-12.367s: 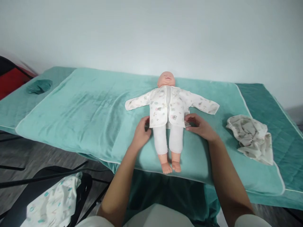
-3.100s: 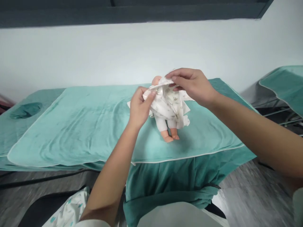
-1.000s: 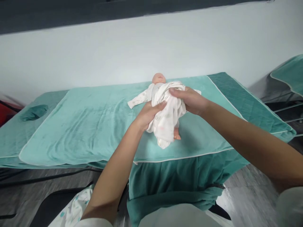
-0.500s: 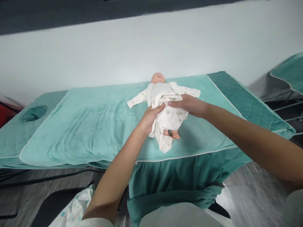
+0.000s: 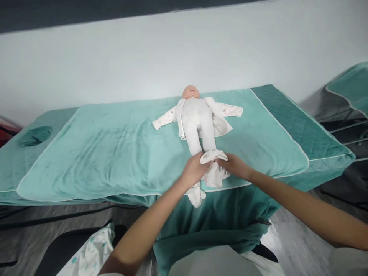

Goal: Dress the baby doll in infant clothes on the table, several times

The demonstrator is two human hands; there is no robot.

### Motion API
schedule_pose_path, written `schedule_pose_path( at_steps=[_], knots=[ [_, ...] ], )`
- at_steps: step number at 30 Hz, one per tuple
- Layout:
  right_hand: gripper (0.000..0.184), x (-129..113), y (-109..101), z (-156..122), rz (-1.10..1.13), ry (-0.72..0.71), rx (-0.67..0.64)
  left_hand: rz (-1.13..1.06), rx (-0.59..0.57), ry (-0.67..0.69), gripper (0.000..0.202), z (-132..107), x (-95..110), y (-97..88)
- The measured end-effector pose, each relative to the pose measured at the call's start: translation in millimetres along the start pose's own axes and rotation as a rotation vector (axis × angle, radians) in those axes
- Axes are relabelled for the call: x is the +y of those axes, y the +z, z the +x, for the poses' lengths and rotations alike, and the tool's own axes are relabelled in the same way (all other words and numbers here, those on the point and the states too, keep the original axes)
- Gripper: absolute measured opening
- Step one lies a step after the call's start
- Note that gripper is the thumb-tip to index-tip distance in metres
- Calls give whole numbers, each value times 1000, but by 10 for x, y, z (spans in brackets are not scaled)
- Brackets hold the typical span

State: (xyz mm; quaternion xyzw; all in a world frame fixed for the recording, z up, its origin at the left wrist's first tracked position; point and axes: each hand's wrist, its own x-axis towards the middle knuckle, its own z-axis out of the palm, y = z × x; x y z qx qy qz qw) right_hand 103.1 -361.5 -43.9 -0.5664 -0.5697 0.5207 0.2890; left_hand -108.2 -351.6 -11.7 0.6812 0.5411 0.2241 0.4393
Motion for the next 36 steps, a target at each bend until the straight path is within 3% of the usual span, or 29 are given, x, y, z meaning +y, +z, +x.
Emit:
schedule_pose_path(
  at_steps=[6,14,21,28,36],
  knots=[
    [32,185,169,-90,-55,-78,180,301,24,92,16,-17,-7,70],
    [35,166,443,-94,264,-52,303,611,70,61,27,-142,61,218],
    [26,21,512,-19,389,-7,353,568,192,40,27,-185,-9,291],
    [27,52,612,233,465,-102,407,552,183,-1,23,-18,4,180],
    [29,13,640,459,518,-131,376,618,200,22,23,145,7,-5]
  ],
)
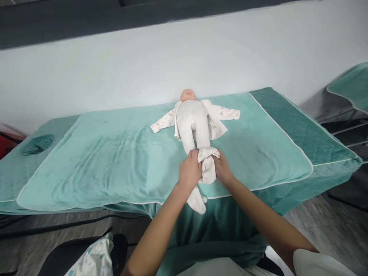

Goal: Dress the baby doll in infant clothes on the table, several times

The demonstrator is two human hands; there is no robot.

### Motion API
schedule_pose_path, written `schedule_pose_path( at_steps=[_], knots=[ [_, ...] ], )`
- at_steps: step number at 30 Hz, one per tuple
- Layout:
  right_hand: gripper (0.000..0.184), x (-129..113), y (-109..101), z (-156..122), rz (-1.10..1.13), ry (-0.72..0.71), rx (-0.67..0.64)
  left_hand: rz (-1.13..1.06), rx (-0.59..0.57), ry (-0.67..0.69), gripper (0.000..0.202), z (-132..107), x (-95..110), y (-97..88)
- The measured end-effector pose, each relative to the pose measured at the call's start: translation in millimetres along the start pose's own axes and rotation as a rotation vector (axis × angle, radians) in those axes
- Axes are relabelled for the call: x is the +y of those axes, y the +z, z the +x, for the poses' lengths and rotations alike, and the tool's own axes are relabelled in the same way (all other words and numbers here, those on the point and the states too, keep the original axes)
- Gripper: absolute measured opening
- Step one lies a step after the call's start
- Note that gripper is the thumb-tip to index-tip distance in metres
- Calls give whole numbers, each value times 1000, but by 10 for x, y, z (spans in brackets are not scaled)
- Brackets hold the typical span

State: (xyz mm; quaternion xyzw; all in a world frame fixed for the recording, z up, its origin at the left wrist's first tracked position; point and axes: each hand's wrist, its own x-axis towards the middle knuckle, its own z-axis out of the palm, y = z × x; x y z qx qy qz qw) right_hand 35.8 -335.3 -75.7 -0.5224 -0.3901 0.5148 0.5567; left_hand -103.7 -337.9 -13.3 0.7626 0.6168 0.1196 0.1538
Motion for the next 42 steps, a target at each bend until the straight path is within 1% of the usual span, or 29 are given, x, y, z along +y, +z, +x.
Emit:
schedule_pose_path(
  at_steps=[3,8,12,14,17,20,23,26,28,30,33,38,42],
  knots=[
    [27,5,25,94,11,-6,-16,1,3,-1,24,70,-30,-32],
    [30,-21,38,222,-43,-26,-28,-28,20,12,25,194,-98,-70],
    [34,-73,12,303,-1,-72,-22,-108,3,50,25,316,-130,-212],
    [37,-86,-10,364,14,-99,-5,-248,-15,83,22,402,-129,-296],
    [36,-76,-40,495,20,-140,56,-600,-50,124,14,565,-117,-356],
    [30,-58,-53,627,8,-176,110,-913,-67,72,16,740,-109,-330],
    [26,-62,-53,722,8,-217,142,-1064,-84,4,21,878,-110,-295],
    [31,-90,-48,804,33,-260,103,-1075,-67,-19,23,974,-116,-310],
    [37,-111,-45,876,53,-257,74,-1054,-39,-14,23,1043,-120,-334],
    [39,-127,-39,967,83,-239,56,-1021,1,5,21,1131,-126,-350],
    [36,-146,-27,1112,108,-234,39,-937,71,65,14,1292,-138,-345],
    [31,-195,19,1264,-24,-300,45,-751,209,149,8,1533,-170,-316],
    [32,-226,70,1350,-97,-311,106,-672,321,186,11,1657,-227,-298]
  ],
)
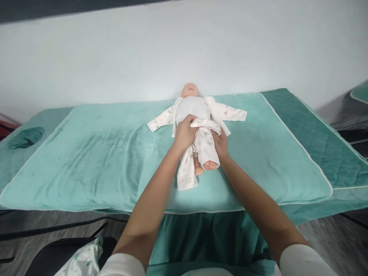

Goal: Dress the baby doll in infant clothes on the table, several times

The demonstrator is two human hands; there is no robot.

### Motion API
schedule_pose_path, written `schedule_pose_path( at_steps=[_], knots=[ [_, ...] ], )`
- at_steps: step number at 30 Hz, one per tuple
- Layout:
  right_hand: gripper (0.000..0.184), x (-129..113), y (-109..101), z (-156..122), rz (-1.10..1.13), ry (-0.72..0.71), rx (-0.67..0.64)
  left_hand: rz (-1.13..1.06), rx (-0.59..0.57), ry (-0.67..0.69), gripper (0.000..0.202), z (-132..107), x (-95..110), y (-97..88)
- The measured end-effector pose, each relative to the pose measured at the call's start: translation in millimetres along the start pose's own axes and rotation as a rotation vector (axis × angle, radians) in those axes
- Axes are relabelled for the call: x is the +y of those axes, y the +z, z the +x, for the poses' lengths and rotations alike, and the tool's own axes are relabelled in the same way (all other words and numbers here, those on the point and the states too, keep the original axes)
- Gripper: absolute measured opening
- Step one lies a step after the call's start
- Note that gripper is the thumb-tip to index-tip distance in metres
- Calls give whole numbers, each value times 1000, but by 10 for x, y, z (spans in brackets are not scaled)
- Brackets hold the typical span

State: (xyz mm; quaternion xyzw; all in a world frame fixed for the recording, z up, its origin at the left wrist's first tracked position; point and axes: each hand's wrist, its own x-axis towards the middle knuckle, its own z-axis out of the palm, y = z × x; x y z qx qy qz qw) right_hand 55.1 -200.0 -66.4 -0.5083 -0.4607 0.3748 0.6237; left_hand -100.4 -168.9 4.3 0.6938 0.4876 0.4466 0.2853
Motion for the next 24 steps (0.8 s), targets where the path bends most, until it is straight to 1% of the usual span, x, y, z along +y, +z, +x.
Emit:
schedule_pose_path(
  at_steps=[2,4,6,8,10,11,12,13,14,15,16,17,18,19,20,21,22,24],
  knots=[
    [28,12,23,71,-50,-31,28,-33,15,-4,11,23,-62,-17],
    [23,36,39,164,-91,-80,29,-128,-9,-51,14,14,-144,-53],
    [19,68,51,258,-118,-107,0,-282,-59,-123,23,-30,-246,-106],
    [18,99,56,327,-159,-100,-29,-470,-108,-191,32,-94,-357,-164],
    [14,103,49,355,-216,-119,-35,-640,-142,-219,35,-154,-462,-212],
    [11,83,41,355,-244,-167,-30,-708,-153,-215,36,-175,-508,-228],
    [15,43,31,352,-272,-243,-31,-761,-162,-204,36,-188,-547,-238],
    [22,-21,22,350,-300,-337,-48,-802,-169,-193,37,-194,-580,-243],
    [28,-108,18,354,-331,-431,-93,-831,-170,-184,38,-193,-607,-243],
    [32,-214,24,366,-368,-498,-179,-849,-168,-182,38,-189,-628,-240],
    [31,-333,44,387,-409,-527,-297,-857,-162,-187,38,-183,-644,-235],
    [28,-456,79,416,-462,-495,-451,-854,-154,-195,39,-177,-655,-230],
    [26,-572,130,448,-525,-409,-612,-842,-146,-203,40,-175,-663,-226],
    [24,-672,192,480,-560,-318,-717,-824,-136,-209,41,-175,-667,-224],
    [24,-749,260,506,-562,-220,-790,-804,-123,-217,43,-178,-668,-224],
    [25,-799,327,522,-535,-143,-835,-784,-105,-228,45,-183,-667,-226],
    [28,-821,385,528,-490,-84,-854,-766,-88,-241,47,-189,-665,-230],
    [29,-794,452,514,-387,-20,-850,-738,-76,-259,53,-196,-655,-240]
  ],
)
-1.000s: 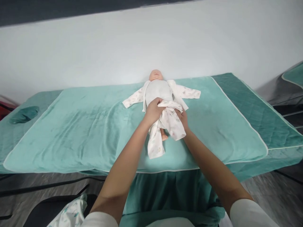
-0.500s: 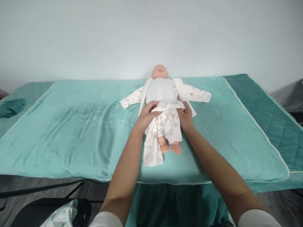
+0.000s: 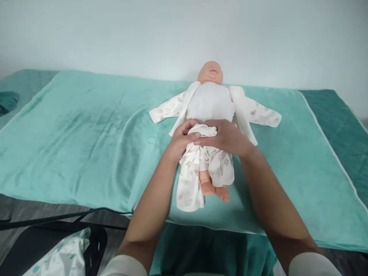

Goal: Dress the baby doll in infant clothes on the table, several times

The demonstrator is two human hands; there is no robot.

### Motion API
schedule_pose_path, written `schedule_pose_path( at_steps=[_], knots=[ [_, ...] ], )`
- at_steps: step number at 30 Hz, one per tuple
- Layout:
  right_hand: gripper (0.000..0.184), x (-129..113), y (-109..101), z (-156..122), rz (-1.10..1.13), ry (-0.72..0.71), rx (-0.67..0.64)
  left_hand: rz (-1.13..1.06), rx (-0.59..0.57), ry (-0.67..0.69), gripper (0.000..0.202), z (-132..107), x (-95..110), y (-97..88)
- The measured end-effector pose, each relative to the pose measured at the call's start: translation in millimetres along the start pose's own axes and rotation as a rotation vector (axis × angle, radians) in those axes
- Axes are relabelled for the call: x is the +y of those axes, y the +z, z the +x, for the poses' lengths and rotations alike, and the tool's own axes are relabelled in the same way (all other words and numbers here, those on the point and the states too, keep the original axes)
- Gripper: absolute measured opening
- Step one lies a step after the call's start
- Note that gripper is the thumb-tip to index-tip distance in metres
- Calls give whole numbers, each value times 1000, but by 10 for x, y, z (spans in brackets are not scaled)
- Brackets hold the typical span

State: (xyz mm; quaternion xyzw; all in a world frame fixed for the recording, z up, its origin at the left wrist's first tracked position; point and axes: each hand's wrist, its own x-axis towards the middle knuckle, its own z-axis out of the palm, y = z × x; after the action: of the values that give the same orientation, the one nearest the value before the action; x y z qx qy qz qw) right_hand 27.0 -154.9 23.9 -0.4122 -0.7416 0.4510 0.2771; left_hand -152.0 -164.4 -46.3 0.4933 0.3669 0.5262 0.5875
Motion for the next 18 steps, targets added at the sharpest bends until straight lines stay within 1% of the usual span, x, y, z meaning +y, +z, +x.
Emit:
schedule_pose_path(
  at_steps=[1,3,6,9,11,14,18],
  knots=[
    [29,32,24,-2,43,2,6,13,-12,-4,55,-1,8,2],
    [28,129,42,-37,112,13,23,41,-74,-1,58,5,29,10],
    [30,278,-5,-95,248,46,32,58,-165,12,57,20,69,27],
    [31,358,-67,-102,408,50,31,52,-205,-28,56,15,102,31],
    [30,373,-93,-91,477,38,11,43,-201,-76,55,2,105,22],
    [31,372,-111,-79,507,45,-32,33,-160,-123,56,-6,75,1],
    [34,364,-99,-80,501,57,-34,21,-83,-103,58,14,17,-2]
  ],
)
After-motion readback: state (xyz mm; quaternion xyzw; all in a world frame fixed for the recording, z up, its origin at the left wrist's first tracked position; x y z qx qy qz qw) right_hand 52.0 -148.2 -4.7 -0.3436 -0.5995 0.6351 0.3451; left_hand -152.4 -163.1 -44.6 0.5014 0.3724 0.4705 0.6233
